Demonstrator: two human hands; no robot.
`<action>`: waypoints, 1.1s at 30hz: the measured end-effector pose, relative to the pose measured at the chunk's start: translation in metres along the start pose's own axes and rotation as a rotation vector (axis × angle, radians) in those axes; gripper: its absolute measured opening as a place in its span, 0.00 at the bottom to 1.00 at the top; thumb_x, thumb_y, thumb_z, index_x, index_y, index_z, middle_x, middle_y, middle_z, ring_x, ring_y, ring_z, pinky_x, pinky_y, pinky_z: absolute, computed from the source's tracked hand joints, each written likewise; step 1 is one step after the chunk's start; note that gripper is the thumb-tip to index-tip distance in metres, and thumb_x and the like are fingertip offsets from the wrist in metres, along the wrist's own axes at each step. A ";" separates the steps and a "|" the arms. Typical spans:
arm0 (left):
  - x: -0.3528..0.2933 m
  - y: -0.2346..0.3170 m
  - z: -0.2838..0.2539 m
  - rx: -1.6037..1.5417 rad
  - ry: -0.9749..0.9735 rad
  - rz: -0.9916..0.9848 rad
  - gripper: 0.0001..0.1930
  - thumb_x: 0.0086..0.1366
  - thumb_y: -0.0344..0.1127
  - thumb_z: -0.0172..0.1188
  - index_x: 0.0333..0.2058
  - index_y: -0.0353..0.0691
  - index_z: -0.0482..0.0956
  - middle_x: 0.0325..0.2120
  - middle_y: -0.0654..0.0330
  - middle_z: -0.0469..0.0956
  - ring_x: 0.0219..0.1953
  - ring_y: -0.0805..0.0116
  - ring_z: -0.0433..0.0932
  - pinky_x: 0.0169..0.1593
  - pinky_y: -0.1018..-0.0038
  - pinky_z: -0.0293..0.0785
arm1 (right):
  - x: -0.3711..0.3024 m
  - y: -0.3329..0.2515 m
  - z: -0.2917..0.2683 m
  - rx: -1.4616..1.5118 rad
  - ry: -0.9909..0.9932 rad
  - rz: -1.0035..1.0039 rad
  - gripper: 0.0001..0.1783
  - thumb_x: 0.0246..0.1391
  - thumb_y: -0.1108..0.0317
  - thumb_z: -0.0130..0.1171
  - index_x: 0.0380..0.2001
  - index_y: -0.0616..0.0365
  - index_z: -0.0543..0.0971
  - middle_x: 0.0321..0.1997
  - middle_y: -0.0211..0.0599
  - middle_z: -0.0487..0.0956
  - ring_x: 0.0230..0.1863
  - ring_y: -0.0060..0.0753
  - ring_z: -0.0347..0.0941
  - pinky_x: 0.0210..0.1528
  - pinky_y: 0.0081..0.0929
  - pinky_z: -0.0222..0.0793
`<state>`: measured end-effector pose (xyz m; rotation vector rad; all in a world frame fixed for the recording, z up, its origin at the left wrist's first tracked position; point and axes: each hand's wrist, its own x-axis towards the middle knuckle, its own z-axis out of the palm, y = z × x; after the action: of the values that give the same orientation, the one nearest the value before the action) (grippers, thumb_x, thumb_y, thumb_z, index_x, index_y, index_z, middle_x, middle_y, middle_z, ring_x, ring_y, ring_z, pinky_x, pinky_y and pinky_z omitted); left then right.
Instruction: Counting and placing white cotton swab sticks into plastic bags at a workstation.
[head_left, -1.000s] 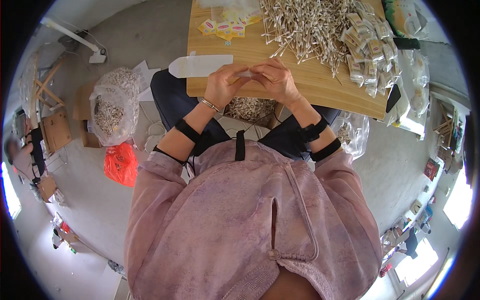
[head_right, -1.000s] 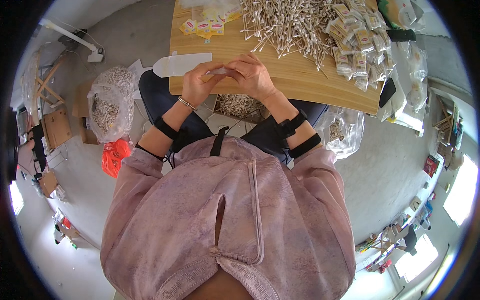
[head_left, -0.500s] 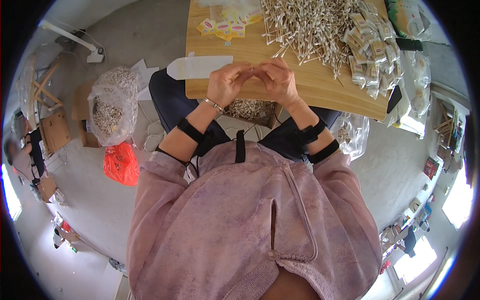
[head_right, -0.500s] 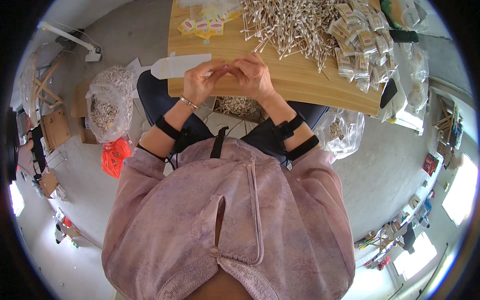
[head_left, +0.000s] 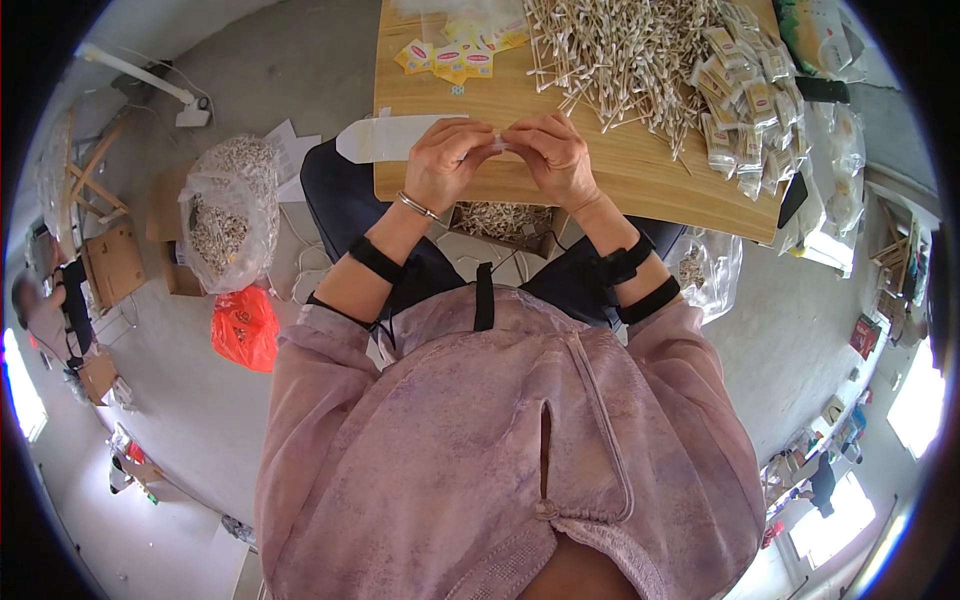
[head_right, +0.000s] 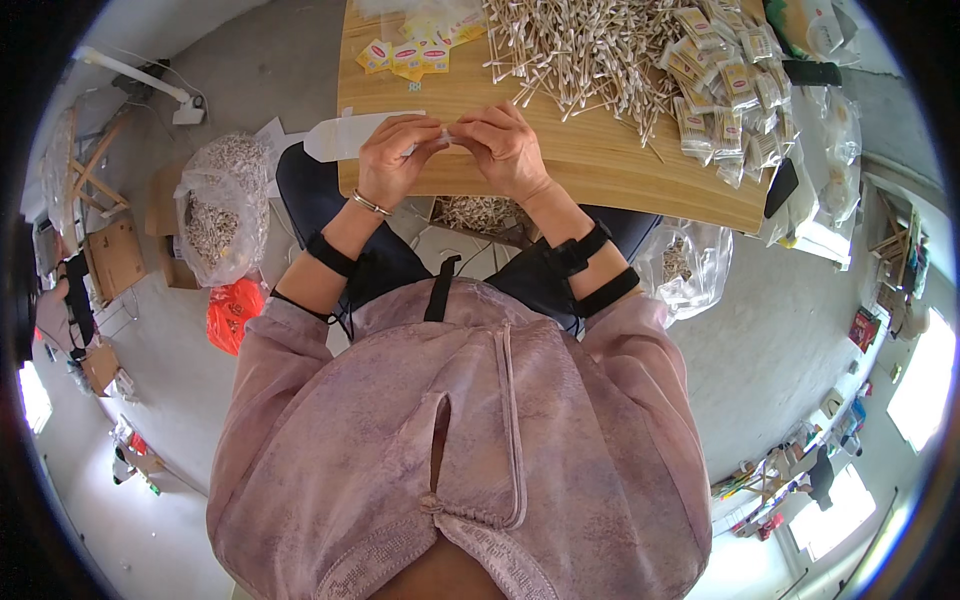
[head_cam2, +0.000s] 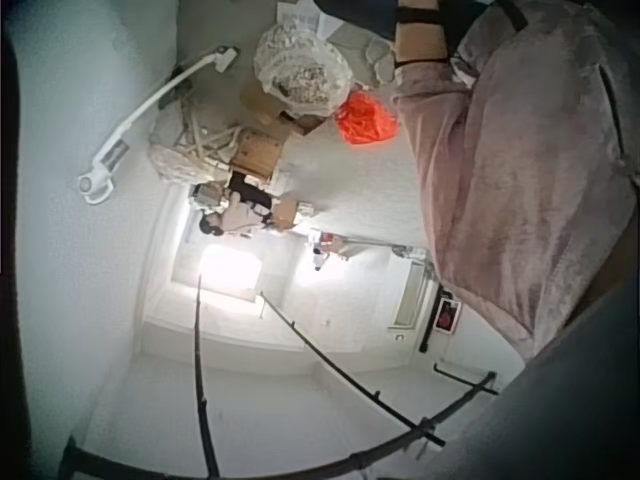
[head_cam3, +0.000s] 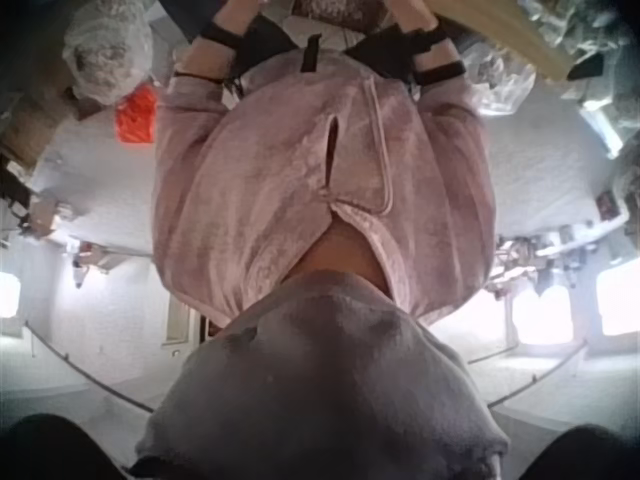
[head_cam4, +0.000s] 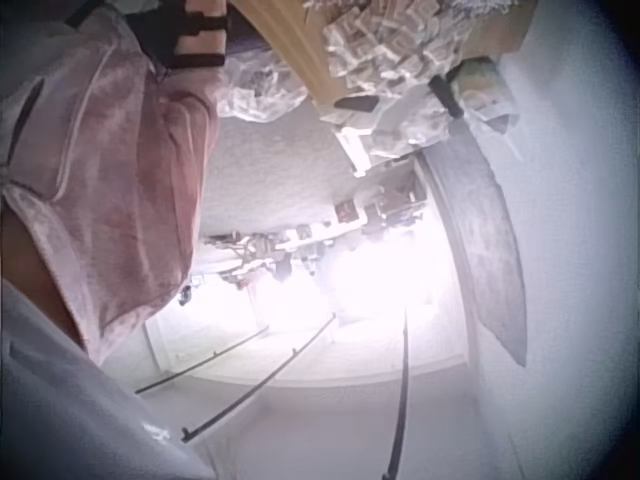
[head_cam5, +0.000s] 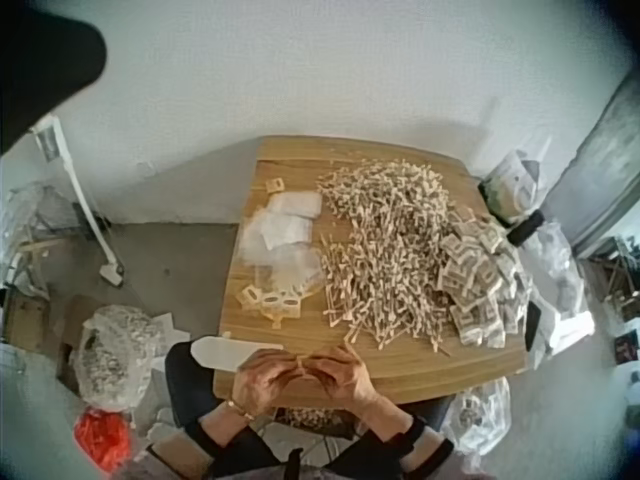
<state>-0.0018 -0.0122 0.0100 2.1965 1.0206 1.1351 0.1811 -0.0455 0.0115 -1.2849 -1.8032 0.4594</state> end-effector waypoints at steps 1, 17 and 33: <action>0.000 0.001 0.000 0.001 0.000 0.000 0.11 0.44 0.25 0.70 0.29 0.40 0.81 0.32 0.60 0.82 0.39 0.64 0.80 0.40 0.72 0.78 | -0.001 0.000 0.000 0.001 0.000 0.000 0.12 0.38 0.75 0.66 0.31 0.51 0.83 0.33 0.29 0.79 0.35 0.36 0.71 0.37 0.28 0.70; -0.001 -0.011 0.006 -0.700 -0.170 -0.629 0.05 0.59 0.26 0.62 0.33 0.32 0.77 0.38 0.56 0.80 0.39 0.75 0.77 0.43 0.80 0.75 | 0.000 0.009 0.007 0.333 -0.040 0.311 0.06 0.43 0.73 0.64 0.28 0.57 0.78 0.34 0.35 0.78 0.43 0.39 0.69 0.46 0.31 0.65; -0.003 -0.017 0.013 -0.907 -0.149 -0.722 0.08 0.63 0.30 0.58 0.40 0.33 0.76 0.34 0.65 0.78 0.37 0.81 0.73 0.42 0.82 0.70 | 0.001 0.016 0.016 0.631 -0.032 0.461 0.04 0.46 0.75 0.61 0.29 0.59 0.79 0.33 0.33 0.77 0.36 0.32 0.72 0.41 0.24 0.67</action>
<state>0.0011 -0.0054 -0.0099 1.0459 0.8655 0.8197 0.1780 -0.0356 -0.0087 -1.2173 -1.2131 1.1985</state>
